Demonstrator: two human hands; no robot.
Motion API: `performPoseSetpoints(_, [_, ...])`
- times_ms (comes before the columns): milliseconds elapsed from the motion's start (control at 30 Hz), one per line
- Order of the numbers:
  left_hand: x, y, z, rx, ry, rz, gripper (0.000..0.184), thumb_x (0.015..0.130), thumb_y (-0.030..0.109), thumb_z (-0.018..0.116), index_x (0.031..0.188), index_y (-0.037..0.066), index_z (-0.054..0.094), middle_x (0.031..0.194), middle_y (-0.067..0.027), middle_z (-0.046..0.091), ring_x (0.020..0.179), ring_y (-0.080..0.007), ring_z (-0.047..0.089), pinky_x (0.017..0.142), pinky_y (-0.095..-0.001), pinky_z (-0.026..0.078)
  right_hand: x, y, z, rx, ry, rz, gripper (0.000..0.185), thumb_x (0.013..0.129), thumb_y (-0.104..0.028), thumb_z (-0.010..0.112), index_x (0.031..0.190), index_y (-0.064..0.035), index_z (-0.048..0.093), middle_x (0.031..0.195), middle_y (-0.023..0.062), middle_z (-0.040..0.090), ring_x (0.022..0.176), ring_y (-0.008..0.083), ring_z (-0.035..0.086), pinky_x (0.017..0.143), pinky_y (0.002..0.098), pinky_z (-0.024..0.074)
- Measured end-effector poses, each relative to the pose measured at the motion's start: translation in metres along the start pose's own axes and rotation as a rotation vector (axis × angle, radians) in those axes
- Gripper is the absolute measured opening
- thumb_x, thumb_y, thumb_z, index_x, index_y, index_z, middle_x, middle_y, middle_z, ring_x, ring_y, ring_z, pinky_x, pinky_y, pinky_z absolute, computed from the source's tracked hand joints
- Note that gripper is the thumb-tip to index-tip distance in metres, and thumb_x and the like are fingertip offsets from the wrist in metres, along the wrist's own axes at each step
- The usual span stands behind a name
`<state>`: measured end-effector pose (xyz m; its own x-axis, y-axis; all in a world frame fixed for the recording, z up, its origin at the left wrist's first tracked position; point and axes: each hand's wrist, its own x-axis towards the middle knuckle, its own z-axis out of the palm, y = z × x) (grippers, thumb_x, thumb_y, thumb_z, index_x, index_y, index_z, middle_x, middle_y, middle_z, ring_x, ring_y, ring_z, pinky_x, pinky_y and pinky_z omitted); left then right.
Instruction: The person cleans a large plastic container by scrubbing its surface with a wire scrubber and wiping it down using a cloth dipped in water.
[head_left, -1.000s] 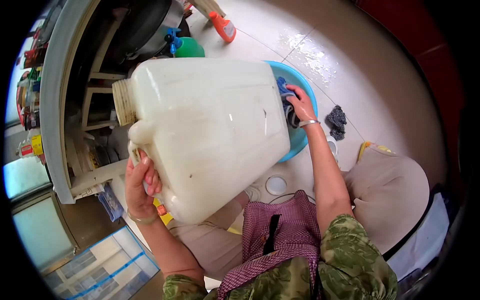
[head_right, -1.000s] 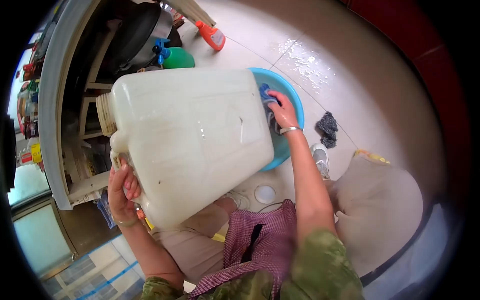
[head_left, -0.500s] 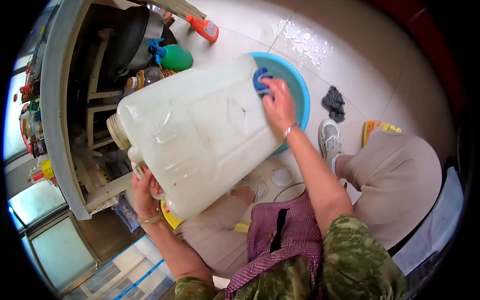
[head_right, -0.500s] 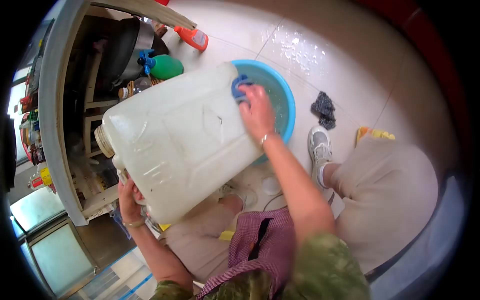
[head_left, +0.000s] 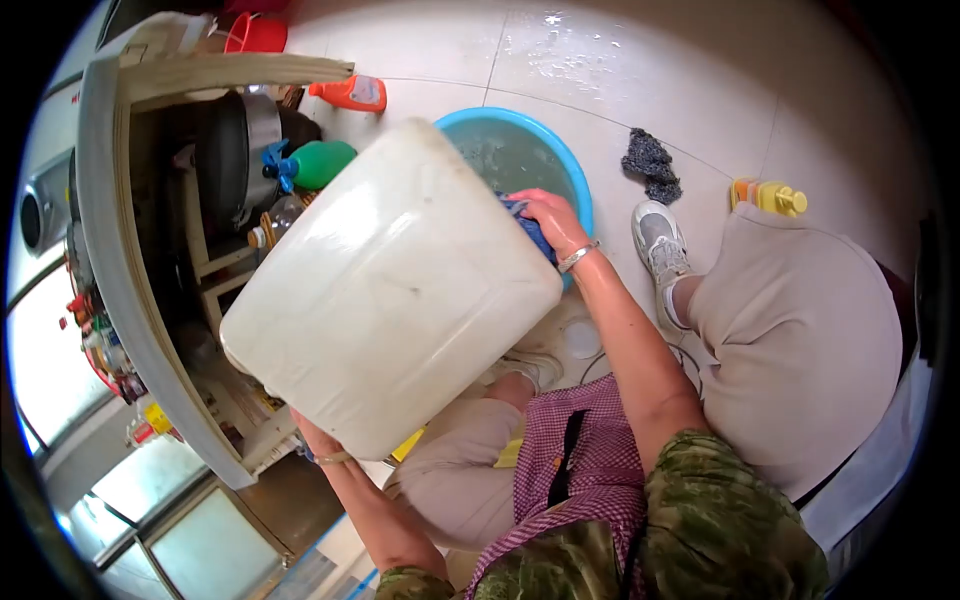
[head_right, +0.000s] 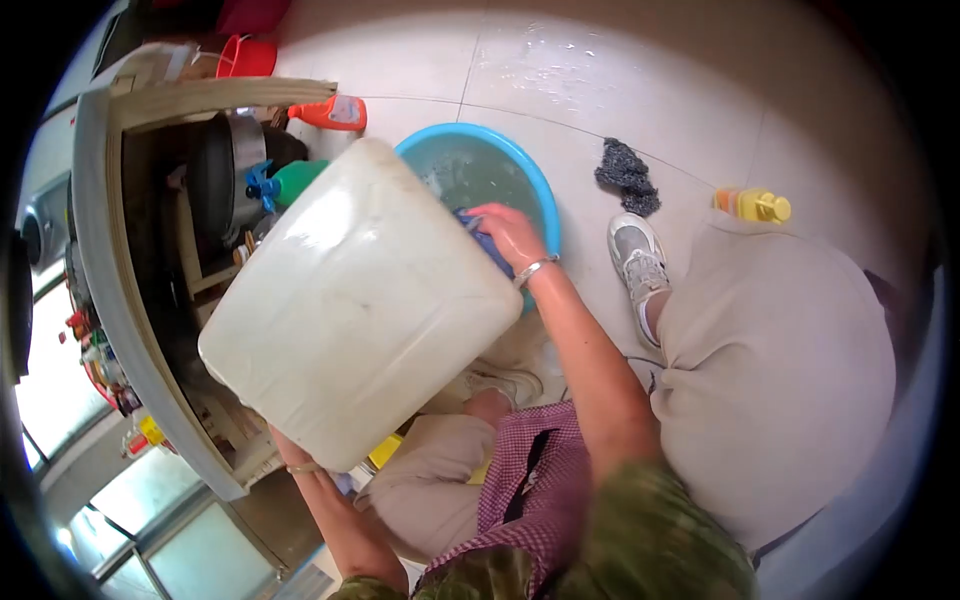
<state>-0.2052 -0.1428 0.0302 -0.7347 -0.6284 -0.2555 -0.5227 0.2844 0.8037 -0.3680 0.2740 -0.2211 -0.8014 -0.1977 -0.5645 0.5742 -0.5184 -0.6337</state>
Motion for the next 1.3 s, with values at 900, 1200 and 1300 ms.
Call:
performPoseSetpoints(900, [-0.039, 0.046, 0.028, -0.294, 0.148, -0.024, 0.022, 0.093, 0.006, 0.056, 0.114, 0.000, 0.061, 0.082, -0.0040, 0.065, 0.059, -0.0114, 0.058, 0.051, -0.0227, 0.047, 0.028, 0.037, 0.002, -0.593, 0.030, 0.044, 0.031, 0.088, -0.016, 0.053, 0.109, -0.0042, 0.072, 0.103, 0.0172, 0.071, 0.097, 0.0300, 0.066, 0.089, 0.0368, 0.0500])
performPoseSetpoints(1200, [-0.069, 0.094, 0.066, -0.230, 0.082, -0.107, 0.015, 0.090, 0.007, 0.063, 0.104, 0.003, 0.058, 0.072, 0.0011, 0.056, 0.055, -0.0059, 0.049, 0.048, -0.0213, 0.041, 0.079, 0.067, -0.032, -1.620, 0.224, -0.365, 0.043, 0.082, -0.013, 0.067, 0.125, -0.0179, 0.063, 0.146, 0.0154, 0.045, 0.122, 0.0407, 0.053, 0.100, 0.0478, 0.0482])
performPoseSetpoints(1300, [-0.073, 0.101, 0.071, -0.305, -0.090, -0.184, 0.018, 0.089, 0.010, 0.068, 0.102, 0.001, 0.060, 0.076, -0.0008, 0.058, 0.059, -0.0097, 0.052, 0.055, -0.0254, 0.045, 0.129, 0.083, -0.068, -1.212, 0.149, 0.019, 0.041, 0.087, -0.034, 0.062, 0.117, -0.0086, 0.070, 0.113, 0.0249, 0.069, 0.111, 0.0396, 0.063, 0.096, 0.0448, 0.0494])
